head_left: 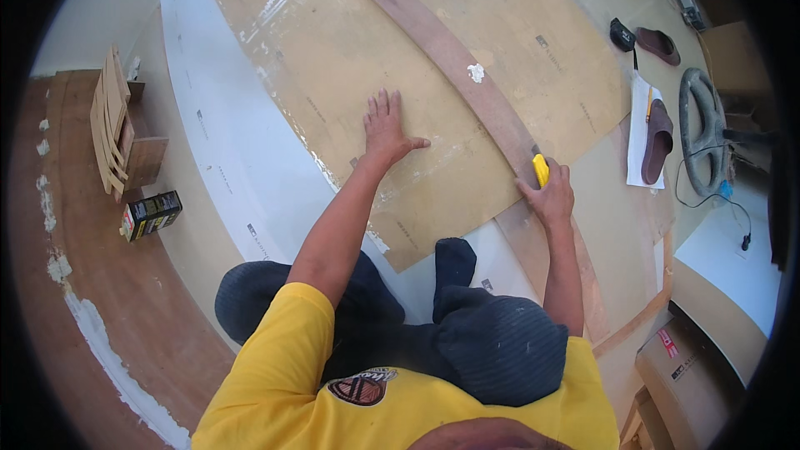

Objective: The person kneels on the floor and uses a utility knife to score and cut a large sheet of plywood along a straight line. They then measure and mark the plywood with a tape measure and pencil.

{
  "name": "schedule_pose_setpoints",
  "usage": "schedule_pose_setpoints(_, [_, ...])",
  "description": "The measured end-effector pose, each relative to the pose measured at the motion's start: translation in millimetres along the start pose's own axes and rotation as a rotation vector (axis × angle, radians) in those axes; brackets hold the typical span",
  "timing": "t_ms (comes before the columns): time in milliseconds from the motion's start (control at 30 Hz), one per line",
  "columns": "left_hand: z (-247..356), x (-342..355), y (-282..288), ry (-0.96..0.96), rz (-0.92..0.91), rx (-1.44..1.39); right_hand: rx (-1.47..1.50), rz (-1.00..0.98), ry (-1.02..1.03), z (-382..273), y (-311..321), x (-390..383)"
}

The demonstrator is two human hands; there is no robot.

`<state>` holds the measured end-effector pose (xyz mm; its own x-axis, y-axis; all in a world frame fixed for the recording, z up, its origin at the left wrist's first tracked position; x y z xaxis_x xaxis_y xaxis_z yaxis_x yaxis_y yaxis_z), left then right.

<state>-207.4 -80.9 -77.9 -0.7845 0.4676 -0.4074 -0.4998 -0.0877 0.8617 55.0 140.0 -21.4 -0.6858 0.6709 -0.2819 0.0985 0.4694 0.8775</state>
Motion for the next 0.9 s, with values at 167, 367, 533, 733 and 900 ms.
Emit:
schedule_pose_setpoints(167, [2, 0, 0, -0.003, 0.002, -0.029, -0.073, -0.053, -0.004, 5, -11, -3])
schedule_pose_setpoints(367, [4, 1, 0, 0.023, -0.002, -0.023, -0.066, -0.036, 0.071, -5, -25, -11])
schedule_pose_setpoints(533, [4, 0, 1, 0.005, 0.016, -0.039, -0.022, -0.055, 0.057, 5, -4, -3])
schedule_pose_setpoints(733, [8, 1, 5, 0.011, 0.022, -0.065, -0.028, -0.078, -0.017, 2, 6, 14])
schedule_pose_setpoints(900, [10, 19, 20, -0.016, 0.215, -0.286, -0.010, -0.086, -0.053, 3, 0, 12])
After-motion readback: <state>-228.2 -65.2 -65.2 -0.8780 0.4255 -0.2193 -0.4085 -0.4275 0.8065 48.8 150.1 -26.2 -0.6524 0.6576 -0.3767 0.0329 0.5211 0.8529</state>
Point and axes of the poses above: each hand's wrist, its own x-axis towards the middle knuckle, its own y-axis out of the back of the hand, z = x × y, the point moved 1 cm from there along x, towards the middle knuckle, and after that the axes turned 3 degrees about y, right-handed, at the moved point
